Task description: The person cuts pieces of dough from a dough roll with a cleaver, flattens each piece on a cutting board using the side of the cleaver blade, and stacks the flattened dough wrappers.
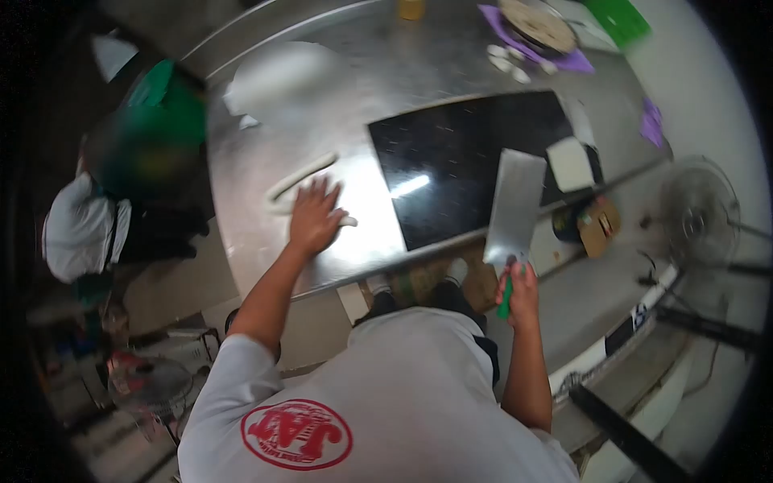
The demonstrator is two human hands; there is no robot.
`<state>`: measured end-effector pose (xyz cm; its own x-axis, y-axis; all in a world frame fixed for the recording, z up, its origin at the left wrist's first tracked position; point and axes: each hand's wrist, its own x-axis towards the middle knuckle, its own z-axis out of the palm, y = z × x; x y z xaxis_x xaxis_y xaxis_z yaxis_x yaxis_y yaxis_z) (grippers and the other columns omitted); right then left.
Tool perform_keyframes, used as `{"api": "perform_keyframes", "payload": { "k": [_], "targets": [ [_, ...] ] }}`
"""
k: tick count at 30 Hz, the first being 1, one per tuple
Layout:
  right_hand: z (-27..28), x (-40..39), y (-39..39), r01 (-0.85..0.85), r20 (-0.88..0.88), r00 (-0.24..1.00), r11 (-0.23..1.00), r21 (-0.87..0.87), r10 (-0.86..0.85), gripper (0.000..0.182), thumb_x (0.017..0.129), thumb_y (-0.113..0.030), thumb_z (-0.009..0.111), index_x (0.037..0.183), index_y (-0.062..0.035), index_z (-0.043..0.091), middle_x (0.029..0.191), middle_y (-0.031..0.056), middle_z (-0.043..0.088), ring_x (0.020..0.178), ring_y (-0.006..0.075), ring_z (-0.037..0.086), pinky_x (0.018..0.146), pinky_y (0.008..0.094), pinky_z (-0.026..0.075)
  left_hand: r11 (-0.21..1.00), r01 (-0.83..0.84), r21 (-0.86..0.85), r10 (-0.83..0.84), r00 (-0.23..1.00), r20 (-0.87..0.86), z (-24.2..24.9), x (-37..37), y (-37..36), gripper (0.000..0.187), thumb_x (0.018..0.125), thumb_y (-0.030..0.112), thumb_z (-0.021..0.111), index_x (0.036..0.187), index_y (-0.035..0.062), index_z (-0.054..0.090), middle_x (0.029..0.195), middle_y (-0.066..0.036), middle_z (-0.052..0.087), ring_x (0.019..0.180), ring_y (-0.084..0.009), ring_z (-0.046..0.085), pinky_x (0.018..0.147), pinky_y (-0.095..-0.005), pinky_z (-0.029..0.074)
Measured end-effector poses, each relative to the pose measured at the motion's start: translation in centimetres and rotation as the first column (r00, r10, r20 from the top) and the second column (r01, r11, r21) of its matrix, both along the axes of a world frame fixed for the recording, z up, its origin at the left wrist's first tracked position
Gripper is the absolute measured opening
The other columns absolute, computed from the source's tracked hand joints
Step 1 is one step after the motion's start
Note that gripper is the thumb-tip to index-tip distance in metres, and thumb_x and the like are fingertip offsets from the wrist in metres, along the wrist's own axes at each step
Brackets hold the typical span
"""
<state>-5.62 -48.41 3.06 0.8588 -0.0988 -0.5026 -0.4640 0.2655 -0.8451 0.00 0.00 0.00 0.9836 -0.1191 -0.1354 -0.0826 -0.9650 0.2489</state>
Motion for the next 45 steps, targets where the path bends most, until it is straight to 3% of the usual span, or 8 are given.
{"api": "perform_keyframes", "payload": {
  "k": [6, 12, 17, 21, 25, 29, 39, 45],
  "targets": [
    [3.2, 2.0, -10.3, 0.104, 0.336, 0.942, 0.949, -0.297, 0.002, 0.035, 0.105, -0.04, 0.059, 0.112, -0.0057, 0.055, 0.072, 0.0051, 0.058, 0.054, 0.0139, 0.056, 0.05, 0.0274, 0.047, 0.985, -0.173, 0.011, 0.174, 0.984, -0.049, -0.1, -7.4, -6.9, 0.062, 0.102, 0.046, 0.048, 0.154, 0.0119, 0.047, 0.165, -0.019, 0.031, 0.155, -0.0439, 0.018, 0.125, -0.0593, 0.009],
    [3.9, 11.5, -15.8, 0.26, 0.541, 0.822, 0.962, -0.081, -0.176, 0.04, 0.103, -0.046, 0.06, 0.105, -0.007, 0.054, 0.076, 0.0057, 0.059, 0.06, 0.0156, 0.056, 0.054, 0.0304, 0.047, 0.942, -0.305, 0.141, 0.294, 0.951, 0.091, -0.7, 4.3, -12.3, 0.064, 0.102, 0.05, 0.044, 0.156, 0.0169, 0.043, 0.168, -0.012, 0.028, 0.156, -0.0399, 0.017, 0.125, -0.0599, 0.009],
    [-4.7, 17.8, -18.7, 0.09, -0.225, 0.969, 0.992, -0.087, -0.107, 0.038, 0.101, -0.049, 0.062, 0.097, -0.0116, 0.054, 0.074, 0.0008, 0.052, 0.057, 0.0144, 0.049, 0.05, 0.033, 0.04, 0.895, -0.39, 0.218, 0.353, 0.916, 0.19, -1.5, 3.6, -14.8, 0.062, 0.105, 0.048, 0.039, 0.158, 0.0149, 0.04, 0.168, -0.014, 0.026, 0.155, -0.0427, 0.017, 0.123, -0.0649, 0.007],
    [-4.0, 16.9, -18.8, 0.16, -0.047, 0.985, 0.982, -0.1, -0.165, 0.039, 0.101, -0.05, 0.062, 0.094, -0.0137, 0.052, 0.073, -0.0016, 0.047, 0.055, 0.0099, 0.045, 0.047, 0.0276, 0.039, 0.881, -0.467, 0.071, 0.464, 0.884, 0.056, -2.1, -6.9, -15.3, 0.056, 0.106, 0.046, 0.039, 0.156, 0.0211, 0.043, 0.169, -0.016, 0.022, 0.155, -0.0447, 0.014, 0.121, -0.0691, 0.009],
    [-2.9, 15.5, -18.8, 0.211, 0.261, 0.945, 0.977, -0.019, -0.198, 0.041, 0.101, -0.052, 0.062, 0.095, -0.0136, 0.049, 0.073, -0.0008, 0.048, 0.061, 0.0118, 0.05, 0.055, 0.0279, 0.044, 0.813, -0.581, 0.043, 0.581, 0.814, 0.006, 1.4, -10.3, -16.4, 0.063, 0.098, 0.05, 0.058, 0.154, 0.0215, 0.047, 0.135, -0.025, 0.057, 0.125, -0.044, 0.057, 0.102, -0.0528, 0.048],
    [-5.1, 18.2, -18.5, 0.101, -0.108, 0.988, 0.993, -0.06, -0.107, 0.036, 0.103, -0.049, 0.06, 0.096, -0.0144, 0.053, 0.073, -0.0006, 0.051, 0.063, 0.0127, 0.052, 0.057, 0.0293, 0.043, 0.63, -0.772, -0.088, 0.759, 0.635, -0.143, 2.2, -4.6, -18.1, 0.049, 0.092, 0.043, 0.069, 0.13, 0.0128, 0.064, 0.108, -0.023, 0.065, 0.106, -0.0403, 0.065, 0.088, -0.0502, 0.053],
    [-1.1, 8.1, -9.7, -0.092, 0.049, 0.994, 0.989, -0.116, 0.098, 0.021, 0.104, -0.029, 0.06, 0.109, -0.0105, 0.053, 0.078, 0.0031, 0.058, 0.059, 0.0138, 0.056, 0.052, 0.03, 0.048, 0.826, -0.32, -0.464, 0.421, 0.898, 0.13, 0.1, -6.2, -11.2, 0.03, 0.093, 0.014, 0.07, 0.12, 0.0022, 0.062, 0.102, -0.017, 0.064, 0.085, -0.034, 0.068, 0.076, -0.0411, 0.056],
    [2.6, -0.7, 3.9, -0.484, -0.077, 0.703, 0.396, -0.781, 0.707, 0.016, 0.101, -0.02, 0.055, 0.109, -0.0065, 0.057, 0.086, 0.0184, 0.065, 0.072, 0.0364, 0.068, 0.063, 0.0491, 0.053, 0.737, -0.351, -0.577, 0.489, 0.867, 0.097, -2.9, -8.8, -8.9, 0.028, 0.083, 0.013, 0.083, 0.103, 0.0009, 0.068, 0.089, -0.013, 0.066, 0.072, -0.0216, 0.067, 0.065, -0.0362, 0.055]
  ]
}}
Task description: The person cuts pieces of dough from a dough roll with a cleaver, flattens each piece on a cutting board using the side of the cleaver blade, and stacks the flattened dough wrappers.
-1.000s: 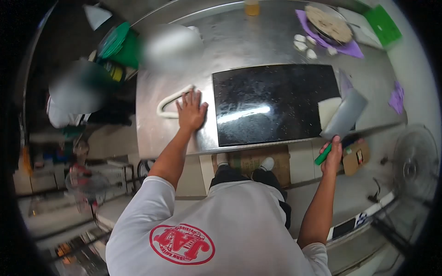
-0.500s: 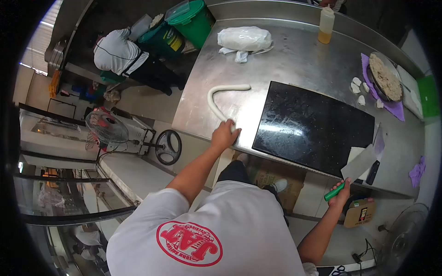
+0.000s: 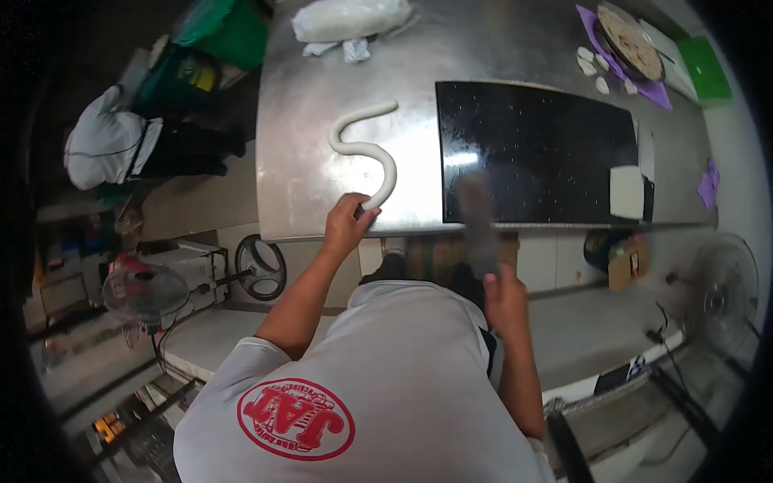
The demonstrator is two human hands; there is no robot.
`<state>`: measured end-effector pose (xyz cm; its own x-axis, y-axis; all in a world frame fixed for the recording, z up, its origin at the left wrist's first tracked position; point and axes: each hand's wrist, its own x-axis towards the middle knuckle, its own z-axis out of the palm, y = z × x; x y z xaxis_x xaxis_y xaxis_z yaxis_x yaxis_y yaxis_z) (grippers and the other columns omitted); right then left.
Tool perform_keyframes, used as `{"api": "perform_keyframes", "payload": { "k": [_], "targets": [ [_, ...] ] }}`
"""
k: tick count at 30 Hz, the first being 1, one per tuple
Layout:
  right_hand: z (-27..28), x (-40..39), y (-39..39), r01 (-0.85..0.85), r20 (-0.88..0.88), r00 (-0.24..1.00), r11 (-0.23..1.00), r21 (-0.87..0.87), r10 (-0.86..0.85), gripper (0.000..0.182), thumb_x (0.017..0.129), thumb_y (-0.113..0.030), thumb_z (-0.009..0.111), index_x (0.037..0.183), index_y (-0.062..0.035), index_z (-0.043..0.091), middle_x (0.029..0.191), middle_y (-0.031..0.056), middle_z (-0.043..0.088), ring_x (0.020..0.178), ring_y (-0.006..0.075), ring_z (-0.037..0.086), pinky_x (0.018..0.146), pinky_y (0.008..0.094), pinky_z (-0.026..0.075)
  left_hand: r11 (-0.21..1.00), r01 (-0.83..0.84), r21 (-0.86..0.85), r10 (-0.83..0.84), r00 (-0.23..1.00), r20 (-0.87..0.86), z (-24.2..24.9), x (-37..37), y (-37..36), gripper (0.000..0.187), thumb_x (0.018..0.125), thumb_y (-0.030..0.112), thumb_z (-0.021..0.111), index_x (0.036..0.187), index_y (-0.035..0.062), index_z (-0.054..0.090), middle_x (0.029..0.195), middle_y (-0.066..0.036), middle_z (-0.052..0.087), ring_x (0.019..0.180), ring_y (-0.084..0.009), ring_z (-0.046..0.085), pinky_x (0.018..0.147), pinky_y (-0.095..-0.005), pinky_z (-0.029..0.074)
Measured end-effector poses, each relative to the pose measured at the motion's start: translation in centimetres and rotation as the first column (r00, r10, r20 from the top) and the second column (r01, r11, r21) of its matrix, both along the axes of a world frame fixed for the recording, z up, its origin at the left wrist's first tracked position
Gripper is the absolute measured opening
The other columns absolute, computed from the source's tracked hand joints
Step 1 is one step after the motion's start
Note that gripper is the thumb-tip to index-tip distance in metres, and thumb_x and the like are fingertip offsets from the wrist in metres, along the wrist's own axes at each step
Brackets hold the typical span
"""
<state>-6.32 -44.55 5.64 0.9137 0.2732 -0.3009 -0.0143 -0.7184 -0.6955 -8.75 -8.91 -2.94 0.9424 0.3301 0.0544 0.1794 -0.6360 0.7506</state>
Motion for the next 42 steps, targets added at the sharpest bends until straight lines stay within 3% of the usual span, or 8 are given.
{"api": "perform_keyframes", "payload": {
  "k": [10, 16, 22, 24, 27, 33, 39, 42],
  "targets": [
    [1.3, -1.2, 13.4, -0.47, -0.004, 0.865, 0.806, -0.36, 0.503, 0.013, 0.093, -0.005, 0.054, 0.106, -0.0053, 0.052, 0.095, 0.0209, 0.066, 0.079, 0.0408, 0.071, 0.068, 0.0519, 0.057, 0.956, 0.218, 0.194, -0.252, 0.953, 0.171, -0.9, 0.8, 2.4, 0.019, 0.08, 0.011, 0.082, 0.093, 0.0045, 0.069, 0.089, -0.012, 0.067, 0.073, -0.0303, 0.067, 0.064, -0.0406, 0.055],
    [-1.0, -1.5, 9.3, -0.373, -0.025, 0.926, 0.899, -0.229, 0.377, 0.016, 0.095, -0.011, 0.055, 0.11, -0.0042, 0.052, 0.093, 0.0222, 0.068, 0.079, 0.0409, 0.07, 0.067, 0.0515, 0.056, 0.974, 0.124, -0.191, -0.11, 0.991, 0.079, 1.4, 2.2, 2.8, 0.016, 0.091, 0.007, 0.067, 0.106, 0.0012, 0.068, 0.1, -0.015, 0.067, 0.092, -0.0266, 0.066, 0.071, -0.0347, 0.053],
    [-1.8, -5.9, -1.6, 0.11, -0.063, 0.993, 0.986, 0.123, -0.102, 0.022, 0.098, -0.022, 0.062, 0.101, -0.0013, 0.056, 0.089, 0.0207, 0.068, 0.075, 0.0397, 0.068, 0.065, 0.0458, 0.053, 0.897, 0.387, 0.215, -0.381, 0.922, -0.068, 5.4, 9.6, -2.0, 0.04, 0.098, 0.025, 0.064, 0.065, 0.0009, 0.067, 0.067, -0.014, 0.058, 0.078, -0.0358, 0.059, 0.07, -0.048, 0.049],
    [-1.9, -7.1, -5.9, 0.26, -0.11, 0.963, 0.954, 0.149, -0.246, 0.024, 0.098, -0.023, 0.064, 0.097, -0.0008, 0.056, 0.084, 0.0184, 0.067, 0.071, 0.0327, 0.067, 0.063, 0.0416, 0.052, 0.651, 0.661, 0.372, -0.648, 0.74, -0.18, 4.7, 12.8, -7.1, 0.031, 0.096, 0.028, 0.066, 0.077, 0.0034, 0.07, 0.094, -0.017, 0.066, 0.097, -0.035, 0.06, 0.087, -0.0478, 0.048],
    [0.9, -6.3, -10.5, 0.471, -0.133, 0.882, 0.843, 0.259, -0.452, 0.026, 0.1, -0.026, 0.064, 0.097, 0.0, 0.06, 0.077, 0.0104, 0.062, 0.064, 0.0181, 0.062, 0.058, 0.0328, 0.049, 0.348, 0.729, 0.59, -0.715, 0.613, -0.335, 2.5, 15.8, -14.4, 0.057, 0.104, 0.053, 0.042, 0.155, 0.0257, 0.043, 0.166, -0.014, 0.028, 0.157, -0.0396, 0.013, 0.121, -0.069, 0.009],
    [2.5, 6.5, -16.2, 0.636, -0.001, 0.552, 0.421, 0.647, -0.834, 0.03, 0.104, -0.029, 0.059, 0.112, -0.0013, 0.063, 0.091, 0.0048, 0.063, 0.067, 0.0111, 0.059, 0.061, 0.0288, 0.052, 0.164, 0.802, 0.574, -0.771, 0.467, -0.433, 3.9, 20.4, -20.9, 0.075, 0.099, 0.071, 0.034, 0.161, 0.03, 0.032, 0.17, -0.01, 0.02, 0.157, -0.04, 0.01, 0.123, -0.0667, 0.004],
    [-5.6, 18.4, -17.7, 0.909, -0.518, 0.4, 0.253, 0.332, -0.756, 0.027, 0.105, -0.031, 0.055, 0.107, -0.0042, 0.056, 0.076, 0.0031, 0.058, 0.06, 0.0139, 0.057, 0.053, 0.0309, 0.048, 0.214, 0.81, 0.546, -0.77, 0.484, -0.416, 3.3, 21.6, -21.5, 0.075, 0.099, 0.068, 0.039, 0.162, 0.0275, 0.032, 0.17, -0.011, 0.022, 0.158, -0.0374, 0.012, 0.125, -0.0629, 0.006],
    [-4.4, 15.3, -15.1, 0.886, -0.456, 0.448, 0.316, 0.338, -0.769, 0.025, 0.105, -0.03, 0.056, 0.112, -0.0061, 0.056, 0.071, 0.0016, 0.054, 0.053, 0.0125, 0.052, 0.047, 0.0321, 0.045, 0.275, 0.824, 0.495, -0.803, 0.48, -0.353, 2.9, 21.9, -21.2, 0.076, 0.097, 0.065, 0.049, 0.16, 0.0236, 0.036, 0.17, -0.013, 0.022, 0.157, -0.039, 0.014, 0.123, -0.0638, 0.007]
  ]
}}
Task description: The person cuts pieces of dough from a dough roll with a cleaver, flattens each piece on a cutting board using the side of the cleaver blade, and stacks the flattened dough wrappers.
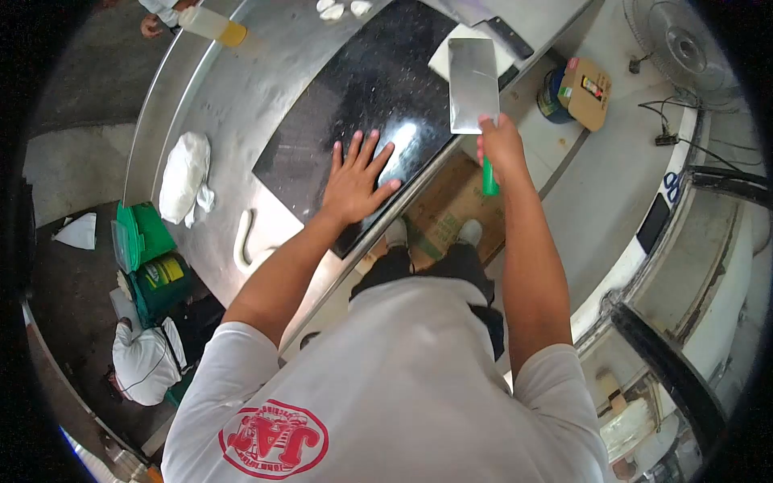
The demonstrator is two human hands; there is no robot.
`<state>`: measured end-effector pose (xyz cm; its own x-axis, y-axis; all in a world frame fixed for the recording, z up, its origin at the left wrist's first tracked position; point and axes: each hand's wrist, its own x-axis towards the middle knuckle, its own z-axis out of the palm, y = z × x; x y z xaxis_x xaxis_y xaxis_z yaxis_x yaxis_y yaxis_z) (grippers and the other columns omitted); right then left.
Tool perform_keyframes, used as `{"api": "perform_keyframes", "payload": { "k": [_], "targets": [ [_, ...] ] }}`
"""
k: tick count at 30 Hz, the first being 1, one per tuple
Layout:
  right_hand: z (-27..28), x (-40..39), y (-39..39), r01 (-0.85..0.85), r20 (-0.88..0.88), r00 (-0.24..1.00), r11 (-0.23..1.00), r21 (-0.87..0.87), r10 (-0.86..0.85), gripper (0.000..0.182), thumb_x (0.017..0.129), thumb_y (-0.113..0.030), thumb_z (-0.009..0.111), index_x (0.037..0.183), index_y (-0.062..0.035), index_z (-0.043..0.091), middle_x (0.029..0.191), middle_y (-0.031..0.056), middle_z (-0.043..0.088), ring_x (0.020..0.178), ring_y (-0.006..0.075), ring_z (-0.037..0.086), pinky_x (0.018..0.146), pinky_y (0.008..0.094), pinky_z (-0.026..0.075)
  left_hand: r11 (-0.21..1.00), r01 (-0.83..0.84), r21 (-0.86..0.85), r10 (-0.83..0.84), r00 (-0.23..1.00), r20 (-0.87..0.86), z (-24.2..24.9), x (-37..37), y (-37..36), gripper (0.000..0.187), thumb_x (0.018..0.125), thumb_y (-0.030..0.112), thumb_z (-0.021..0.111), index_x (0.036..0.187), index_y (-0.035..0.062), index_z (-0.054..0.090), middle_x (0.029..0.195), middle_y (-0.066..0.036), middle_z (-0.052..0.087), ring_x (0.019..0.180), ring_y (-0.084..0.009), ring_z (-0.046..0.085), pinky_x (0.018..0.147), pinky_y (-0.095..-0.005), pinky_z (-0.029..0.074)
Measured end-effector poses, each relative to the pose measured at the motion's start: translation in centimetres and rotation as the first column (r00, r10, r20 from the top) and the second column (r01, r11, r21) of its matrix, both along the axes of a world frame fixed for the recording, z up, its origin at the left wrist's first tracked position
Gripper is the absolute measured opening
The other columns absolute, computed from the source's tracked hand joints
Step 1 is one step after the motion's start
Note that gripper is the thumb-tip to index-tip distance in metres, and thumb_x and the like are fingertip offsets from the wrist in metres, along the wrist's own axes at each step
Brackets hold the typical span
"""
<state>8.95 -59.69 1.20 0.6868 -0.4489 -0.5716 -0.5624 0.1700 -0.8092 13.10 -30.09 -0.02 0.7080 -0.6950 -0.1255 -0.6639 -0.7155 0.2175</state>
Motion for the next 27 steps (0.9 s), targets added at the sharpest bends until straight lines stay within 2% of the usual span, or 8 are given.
{"api": "perform_keyframes", "payload": {
  "k": [3, 6, 10, 12, 16, 18, 22, 27],
  "targets": [
    [1.4, -6.4, 5.0, -0.46, -0.112, 0.886, 0.884, -0.084, 0.45, 0.027, 0.103, -0.032, 0.058, 0.108, -0.0059, 0.06, 0.072, 0.0028, 0.058, 0.049, 0.012, 0.052, 0.042, 0.0276, 0.039, 0.997, 0.005, -0.082, -0.012, 0.997, -0.08, 2.9, 0.1, -0.1, 0.08, 0.094, 0.067, 0.052, 0.159, 0.0227, 0.037, 0.169, -0.014, 0.022, 0.157, -0.0395, 0.014, 0.123, -0.0647, 0.008],
    [-3.6, -13.3, 12.0, -0.742, 0.071, 0.605, 0.593, -0.312, 0.793, 0.04, 0.095, -0.034, 0.067, 0.117, -0.0001, 0.063, 0.084, 0.019, 0.069, 0.078, 0.037, 0.069, 0.074, 0.0475, 0.053, 0.906, 0.423, 0.006, -0.422, 0.904, -0.069, 0.7, -0.4, 2.5, 0.078, 0.091, 0.071, 0.052, 0.156, 0.0284, 0.043, 0.167, -0.008, 0.031, 0.155, -0.0387, 0.02, 0.122, -0.0659, 0.014],
    [-4.4, -12.1, 14.0, -0.607, 0.127, 0.737, 0.733, -0.306, 0.664, 0.049, 0.094, -0.038, 0.067, 0.122, 0.0016, 0.062, 0.099, 0.027, 0.07, 0.1, 0.0455, 0.067, 0.089, 0.0524, 0.049, 0.875, 0.484, -0.007, -0.483, 0.874, -0.046, 0.2, 0.9, 2.5, 0.078, 0.091, 0.074, 0.049, 0.156, 0.0292, 0.044, 0.164, -0.005, 0.036, 0.155, -0.0348, 0.025, 0.122, -0.0656, 0.016],
    [-3.3, -8.0, 11.4, -0.795, -0.036, 0.605, 0.606, 0.031, 0.796, 0.051, 0.094, -0.038, 0.066, 0.125, 0.0021, 0.061, 0.111, 0.0282, 0.069, 0.107, 0.0426, 0.067, 0.089, 0.0507, 0.051, 0.878, 0.478, -0.024, -0.478, 0.878, -0.008, -0.2, 2.7, 1.5, 0.078, 0.092, 0.073, 0.049, 0.156, 0.0285, 0.044, 0.164, -0.006, 0.037, 0.155, -0.0347, 0.025, 0.122, -0.0659, 0.016],
    [-1.1, -4.3, 10.1, -0.848, -0.318, 0.502, 0.531, 0.005, 0.805, 0.05, 0.097, -0.039, 0.065, 0.128, 0.0001, 0.06, 0.109, 0.0191, 0.07, 0.099, 0.0278, 0.068, 0.09, 0.0433, 0.052, 0.911, 0.411, -0.041, -0.401, 0.903, 0.153, 0.3, 6.7, -1.2, 0.074, 0.095, 0.068, 0.05, 0.156, 0.0271, 0.043, 0.164, -0.008, 0.035, 0.155, -0.0356, 0.023, 0.122, -0.066, 0.014],
    [-3.1, -8.6, 11.5, -0.76, -0.068, 0.648, 0.637, -0.133, 0.759, 0.058, 0.094, -0.04, 0.07, 0.133, 0.0002, 0.057, 0.115, 0.0233, 0.069, 0.106, 0.0316, 0.068, 0.093, 0.0443, 0.052, 0.85, 0.526, -0.025, -0.524, 0.849, 0.063, 0.4, 4.6, -0.4, 0.073, 0.095, 0.069, 0.049, 0.156, 0.0275, 0.043, 0.164, -0.008, 0.035, 0.155, -0.0349, 0.023, 0.123, -0.066, 0.013],
    [-0.9, -13.8, 16.0, -0.717, -0.182, 0.696, 0.66, -0.226, 0.694, 0.061, 0.083, -0.04, 0.079, 0.125, -0.0002, 0.059, 0.106, 0.0265, 0.071, 0.099, 0.0442, 0.07, 0.089, 0.0481, 0.054, 0.655, 0.733, -0.18, -0.755, 0.643, -0.13, -1.1, 0.1, 2.0, 0.069, 0.095, 0.067, 0.045, 0.153, 0.0274, 0.047, 0.162, -0.005, 0.038, 0.155, -0.0313, 0.025, 0.123, -0.0669, 0.007],
    [-1.0, -7.7, 12.1, -0.703, -0.281, 0.708, 0.681, -0.204, 0.647, 0.069, 0.078, -0.043, 0.083, 0.124, 0.0011, 0.057, 0.106, 0.028, 0.07, 0.1, 0.0452, 0.069, 0.089, 0.0489, 0.054, 0.743, 0.666, -0.068, -0.665, 0.746, 0.042, -0.6, 5.4, -1.1, 0.073, 0.094, 0.07, 0.048, 0.151, 0.0255, 0.049, 0.162, -0.008, 0.038, 0.155, -0.0304, 0.026, 0.124, -0.0626, 0.014]
  ]
}}
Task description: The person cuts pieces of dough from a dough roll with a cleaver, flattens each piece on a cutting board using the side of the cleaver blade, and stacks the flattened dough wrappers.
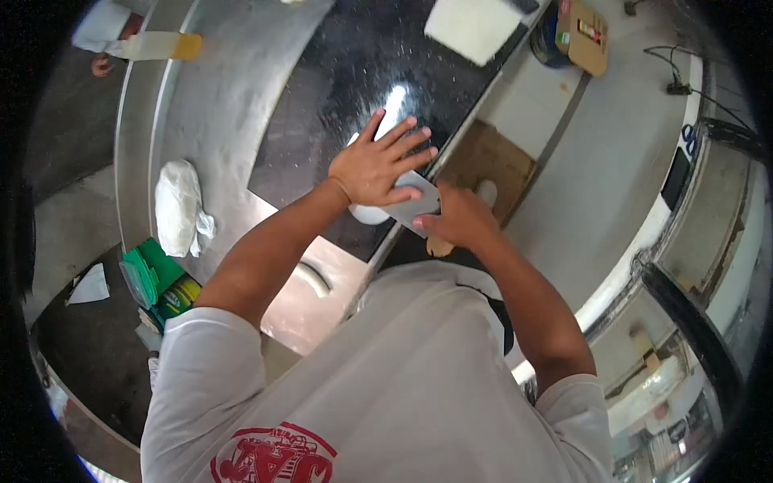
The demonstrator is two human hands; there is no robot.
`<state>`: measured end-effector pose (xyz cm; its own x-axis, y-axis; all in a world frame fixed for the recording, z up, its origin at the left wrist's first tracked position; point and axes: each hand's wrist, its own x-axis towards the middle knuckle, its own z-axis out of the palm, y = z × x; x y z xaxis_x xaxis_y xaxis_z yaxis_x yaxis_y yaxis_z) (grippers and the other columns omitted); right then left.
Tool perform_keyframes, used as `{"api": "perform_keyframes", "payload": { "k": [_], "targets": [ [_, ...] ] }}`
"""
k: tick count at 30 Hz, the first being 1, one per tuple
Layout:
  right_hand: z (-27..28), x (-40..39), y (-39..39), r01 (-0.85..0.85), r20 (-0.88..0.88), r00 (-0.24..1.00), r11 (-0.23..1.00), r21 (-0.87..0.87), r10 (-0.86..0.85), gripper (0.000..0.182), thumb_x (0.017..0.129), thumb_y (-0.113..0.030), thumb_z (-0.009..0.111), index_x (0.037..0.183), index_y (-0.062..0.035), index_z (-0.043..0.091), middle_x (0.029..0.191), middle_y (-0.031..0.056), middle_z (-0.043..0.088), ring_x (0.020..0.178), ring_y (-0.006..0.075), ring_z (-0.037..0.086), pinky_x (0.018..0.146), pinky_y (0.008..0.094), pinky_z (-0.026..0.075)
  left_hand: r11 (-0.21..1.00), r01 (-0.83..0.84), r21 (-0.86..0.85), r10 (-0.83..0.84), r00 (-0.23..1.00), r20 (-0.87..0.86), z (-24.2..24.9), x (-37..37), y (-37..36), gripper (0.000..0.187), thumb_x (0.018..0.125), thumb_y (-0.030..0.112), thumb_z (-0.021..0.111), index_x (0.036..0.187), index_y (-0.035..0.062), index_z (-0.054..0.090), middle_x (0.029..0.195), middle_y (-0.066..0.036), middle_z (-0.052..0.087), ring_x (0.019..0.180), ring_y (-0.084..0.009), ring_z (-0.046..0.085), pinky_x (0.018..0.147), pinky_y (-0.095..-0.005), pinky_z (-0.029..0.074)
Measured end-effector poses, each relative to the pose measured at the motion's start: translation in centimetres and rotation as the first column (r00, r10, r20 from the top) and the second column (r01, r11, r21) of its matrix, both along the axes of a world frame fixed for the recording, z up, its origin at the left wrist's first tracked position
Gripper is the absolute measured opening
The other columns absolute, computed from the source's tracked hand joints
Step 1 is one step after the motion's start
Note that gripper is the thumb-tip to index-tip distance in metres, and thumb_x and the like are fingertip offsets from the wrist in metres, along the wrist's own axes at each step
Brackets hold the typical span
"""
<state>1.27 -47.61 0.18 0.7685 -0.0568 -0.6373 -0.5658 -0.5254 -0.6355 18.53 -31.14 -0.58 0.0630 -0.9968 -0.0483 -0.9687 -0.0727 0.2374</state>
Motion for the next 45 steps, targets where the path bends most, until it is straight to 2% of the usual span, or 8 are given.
{"api": "perform_keyframes", "payload": {
  "k": [9, 11, 16, 21, 26, 38, 40, 45],
  "targets": [
    [-0.4, -5.5, 2.8, 0.004, 0.299, 0.954, 0.998, -0.058, 0.014, 0.073, 0.08, -0.044, 0.082, 0.131, -0.0007, 0.052, 0.11, 0.0247, 0.071, 0.105, 0.0452, 0.068, 0.089, 0.0531, 0.053, 0.996, 0.087, -0.029, -0.09, 0.99, -0.105, -0.6, -5.5, 2.1, 0.071, 0.095, 0.074, 0.043, 0.148, 0.0286, 0.054, 0.158, -0.005, 0.045, 0.154, -0.0342, 0.026, 0.125, -0.0623, 0.012],
    [2.7, -3.9, 2.6, 0.048, -0.167, 0.984, 0.994, -0.098, -0.064, 0.074, 0.08, -0.046, 0.083, 0.13, -0.0008, 0.051, 0.106, 0.0255, 0.072, 0.104, 0.0458, 0.068, 0.089, 0.0536, 0.054, 0.994, 0.091, -0.056, -0.098, 0.986, -0.136, -0.8, -4.6, 1.1, 0.07, 0.094, 0.073, 0.045, 0.146, 0.0279, 0.056, 0.153, -0.004, 0.05, 0.153, -0.0342, 0.028, 0.124, -0.0636, 0.013],
    [2.1, 2.1, -0.8, -0.106, 0.018, 0.994, 0.985, -0.138, 0.11, 0.078, 0.078, -0.044, 0.083, 0.13, 0.0034, 0.05, 0.108, 0.0307, 0.069, 0.101, 0.0477, 0.068, 0.087, 0.0525, 0.054, 0.998, -0.047, -0.03, 0.05, 0.994, 0.092, 0.5, 2.8, -1.8, 0.07, 0.095, 0.067, 0.05, 0.15, 0.0254, 0.051, 0.16, -0.009, 0.041, 0.153, -0.0355, 0.028, 0.124, -0.0606, 0.015],
    [-0.3, -4.4, 1.6, -0.093, 0.248, 0.965, 0.995, 0.02, 0.085, 0.07, 0.078, -0.037, 0.083, 0.124, 0.0057, 0.051, 0.11, 0.0299, 0.069, 0.104, 0.0459, 0.069, 0.09, 0.0509, 0.054, 1.0, -0.015, 0.001, 0.015, 0.995, -0.095, -0.4, -2.4, 1.3, 0.072, 0.093, 0.071, 0.048, 0.15, 0.0267, 0.05, 0.163, -0.011, 0.037, 0.155, -0.0333, 0.023, 0.125, -0.0612, 0.012],
    [2.9, -2.7, -0.1, -0.032, -0.172, 0.985, 0.999, -0.041, 0.025, 0.071, 0.078, -0.036, 0.084, 0.125, 0.0067, 0.052, 0.11, 0.0297, 0.069, 0.104, 0.0456, 0.069, 0.092, 0.0516, 0.054, 0.994, -0.04, -0.104, 0.035, 0.998, -0.05, -0.1, -4.0, -1.0, 0.067, 0.092, 0.068, 0.054, 0.142, 0.0244, 0.058, 0.151, -0.007, 0.052, 0.15, -0.0374, 0.032, 0.122, -0.0648, 0.016],
    [-1.9, -5.0, -0.8, -0.117, 0.321, 0.944, 0.988, 0.097, 0.08, 0.068, 0.082, -0.041, 0.08, 0.128, 0.0018, 0.054, 0.109, 0.0292, 0.069, 0.108, 0.0452, 0.067, 0.093, 0.0503, 0.053, 0.996, -0.089, 0.018, 0.09, 0.992, -0.087, -0.3, -5.7, 0.2, 0.077, 0.091, 0.075, 0.05, 0.15, 0.0264, 0.051, 0.162, -0.01, 0.039, 0.154, -0.038, 0.025, 0.123, -0.0643, 0.016],
    [0.7, -4.4, -1.4, -0.044, -0.065, 0.997, 0.997, -0.056, 0.04, 0.069, 0.082, -0.043, 0.08, 0.127, 0.0024, 0.054, 0.106, 0.0284, 0.07, 0.104, 0.0462, 0.068, 0.091, 0.0506, 0.053, 0.996, -0.069, -0.054, 0.064, 0.995, -0.077, -0.8, -4.6, -1.9, 0.076, 0.09, 0.073, 0.052, 0.15, 0.027, 0.051, 0.16, -0.01, 0.042, 0.154, -0.0362, 0.027, 0.122, -0.0639, 0.018],
    [2.4, 2.1, -5.7, -0.111, 0.038, 0.992, 0.987, -0.115, 0.116, 0.068, 0.082, -0.042, 0.08, 0.124, 0.0043, 0.055, 0.109, 0.0294, 0.07, 0.104, 0.0483, 0.067, 0.091, 0.0537, 0.052, 0.98, -0.162, -0.117, 0.17, 0.983, 0.068, 0.6, 0.3, -5.2, 0.071, 0.093, 0.066, 0.054, 0.151, 0.0255, 0.049, 0.16, -0.012, 0.041, 0.151, -0.0378, 0.031, 0.122, -0.0627, 0.019]
  ]
}}
